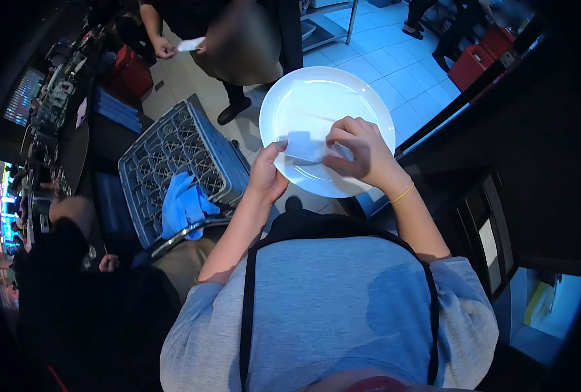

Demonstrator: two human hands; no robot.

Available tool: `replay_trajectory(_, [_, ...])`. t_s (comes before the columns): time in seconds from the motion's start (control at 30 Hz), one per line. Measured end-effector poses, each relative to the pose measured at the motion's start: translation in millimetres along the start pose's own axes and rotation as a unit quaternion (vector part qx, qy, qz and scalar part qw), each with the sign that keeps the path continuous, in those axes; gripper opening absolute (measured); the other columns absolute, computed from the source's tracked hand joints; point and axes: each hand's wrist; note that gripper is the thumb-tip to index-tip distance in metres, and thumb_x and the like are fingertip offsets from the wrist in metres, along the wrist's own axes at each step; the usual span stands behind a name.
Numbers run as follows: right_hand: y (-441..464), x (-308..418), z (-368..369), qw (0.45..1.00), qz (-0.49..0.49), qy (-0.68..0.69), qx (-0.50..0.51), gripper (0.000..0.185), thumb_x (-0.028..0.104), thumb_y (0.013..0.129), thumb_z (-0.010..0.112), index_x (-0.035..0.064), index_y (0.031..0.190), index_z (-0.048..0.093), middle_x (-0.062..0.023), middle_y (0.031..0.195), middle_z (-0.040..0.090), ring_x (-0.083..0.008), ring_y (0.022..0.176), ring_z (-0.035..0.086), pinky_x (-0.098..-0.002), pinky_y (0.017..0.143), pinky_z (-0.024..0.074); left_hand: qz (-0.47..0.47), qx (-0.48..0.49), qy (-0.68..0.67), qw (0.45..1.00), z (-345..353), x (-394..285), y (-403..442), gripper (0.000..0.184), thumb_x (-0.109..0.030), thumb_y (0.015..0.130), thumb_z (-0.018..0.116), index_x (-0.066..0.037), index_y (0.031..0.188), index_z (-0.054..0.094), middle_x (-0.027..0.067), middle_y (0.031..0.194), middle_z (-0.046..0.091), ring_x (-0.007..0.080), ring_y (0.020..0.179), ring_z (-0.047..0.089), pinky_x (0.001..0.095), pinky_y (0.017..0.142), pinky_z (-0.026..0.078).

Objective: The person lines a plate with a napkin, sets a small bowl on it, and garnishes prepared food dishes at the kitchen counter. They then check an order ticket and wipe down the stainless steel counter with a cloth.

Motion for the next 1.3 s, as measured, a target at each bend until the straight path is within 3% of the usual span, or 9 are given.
replay_trajectory(0.13, [44, -31, 6, 0.999, -0.002, -0.013, -0.045, 0.018, 0.019, 0.072, 0.07, 0.0124, 0.085, 0.059, -0.0046, 0.089, 0.054, -0.023, 0.087, 0.052, -0.0358, 0.085, 0.0345, -0.027, -0.019, -0.003, 0.999, -9, -21, 63, 0.047, -0.012, 0.086, 0.046, 0.009, 0.126, 0.035, 0.0211, 0.116, 0.053, 0.0296, 0.106, 0.055, 0.0412, 0.093, 0.044])
replay_trajectory(0.27, [94, -65, 5, 0.998, -0.002, -0.032, -0.048, 0.014, 0.017, 0.074, 0.066, 0.009, 0.081, 0.058, -0.0038, 0.082, 0.054, -0.022, 0.083, 0.053, -0.0351, 0.081, 0.0349, -0.098, 0.012, 0.049, 0.994, -19, -54, 130, 0.041, -0.014, 0.086, 0.048, 0.01, 0.119, 0.04, 0.0205, 0.109, 0.056, 0.029, 0.098, 0.059, 0.0403, 0.088, 0.048])
replay_trajectory(0.57, [166, -117, 14, 0.985, 0.145, -0.049, -0.074, 0.016, 0.022, 0.077, 0.063, 0.0103, 0.086, 0.055, -0.0039, 0.083, 0.054, -0.0209, 0.082, 0.054, -0.0361, 0.076, 0.0352, -0.119, 0.027, 0.074, 0.99, -9, -68, 248, 0.044, -0.016, 0.084, 0.05, 0.007, 0.12, 0.042, 0.0173, 0.109, 0.057, 0.0277, 0.1, 0.058, 0.0402, 0.092, 0.045])
replay_trajectory(0.77, [193, -173, 10, 0.977, 0.122, -0.093, -0.15, 0.01, 0.015, 0.078, 0.061, 0.0085, 0.083, 0.055, -0.0042, 0.078, 0.052, -0.0221, 0.073, 0.054, -0.0326, 0.074, 0.0364, -0.133, 0.058, 0.07, 0.987, -5, -62, 314, 0.045, -0.011, 0.082, 0.052, 0.005, 0.122, 0.04, 0.0173, 0.11, 0.056, 0.0281, 0.099, 0.058, 0.0402, 0.091, 0.045])
replay_trajectory(0.87, [206, -203, 1, 0.976, 0.169, -0.035, -0.134, 0.01, 0.016, 0.077, 0.061, 0.0101, 0.083, 0.054, -0.0027, 0.08, 0.053, -0.0209, 0.081, 0.055, -0.0351, 0.073, 0.0367, -0.153, 0.079, 0.077, 0.982, 6, -60, 349, 0.046, -0.008, 0.081, 0.054, 0.003, 0.123, 0.039, 0.0174, 0.112, 0.055, 0.0279, 0.1, 0.058, 0.0397, 0.09, 0.046])
replay_trajectory(1.17, [244, -346, -53, 0.968, 0.191, 0.092, -0.137, 0.013, 0.02, 0.08, 0.062, 0.0086, 0.081, 0.056, -0.0044, 0.08, 0.054, -0.0217, 0.062, 0.055, -0.0334, 0.069, 0.0395, -0.133, 0.102, 0.105, 0.98, 70, -23, 485, 0.048, -0.006, 0.08, 0.055, -0.001, 0.125, 0.04, 0.0121, 0.114, 0.053, 0.0232, 0.103, 0.055, 0.0357, 0.089, 0.044])
replay_trajectory(1.23, [251, -380, -67, 0.964, 0.185, 0.14, -0.126, 0.015, 0.015, 0.078, 0.066, 0.004, 0.084, 0.057, -0.0065, 0.078, 0.052, -0.0162, 0.06, 0.047, -0.0255, 0.057, 0.0394, -0.146, 0.098, 0.096, 0.98, 82, -9, 524, 0.05, -0.003, 0.078, 0.053, -0.001, 0.125, 0.039, 0.0131, 0.114, 0.052, 0.0244, 0.103, 0.054, 0.0363, 0.09, 0.044])
replay_trajectory(1.3, [263, -412, -85, 0.962, 0.19, 0.146, -0.129, 0.018, 0.017, 0.078, 0.067, 0.0042, 0.086, 0.057, -0.0066, 0.081, 0.053, -0.0164, 0.061, 0.048, -0.0256, 0.057, 0.0404, -0.15, 0.093, 0.089, 0.98, 89, 4, 561, 0.05, -0.001, 0.077, 0.052, 0.0, 0.125, 0.039, 0.0135, 0.114, 0.052, 0.0249, 0.103, 0.054, 0.0368, 0.089, 0.045])
Point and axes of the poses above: each hand's wrist, its own y-axis towards the middle knuckle, its own z-axis out of the palm, x = y × z
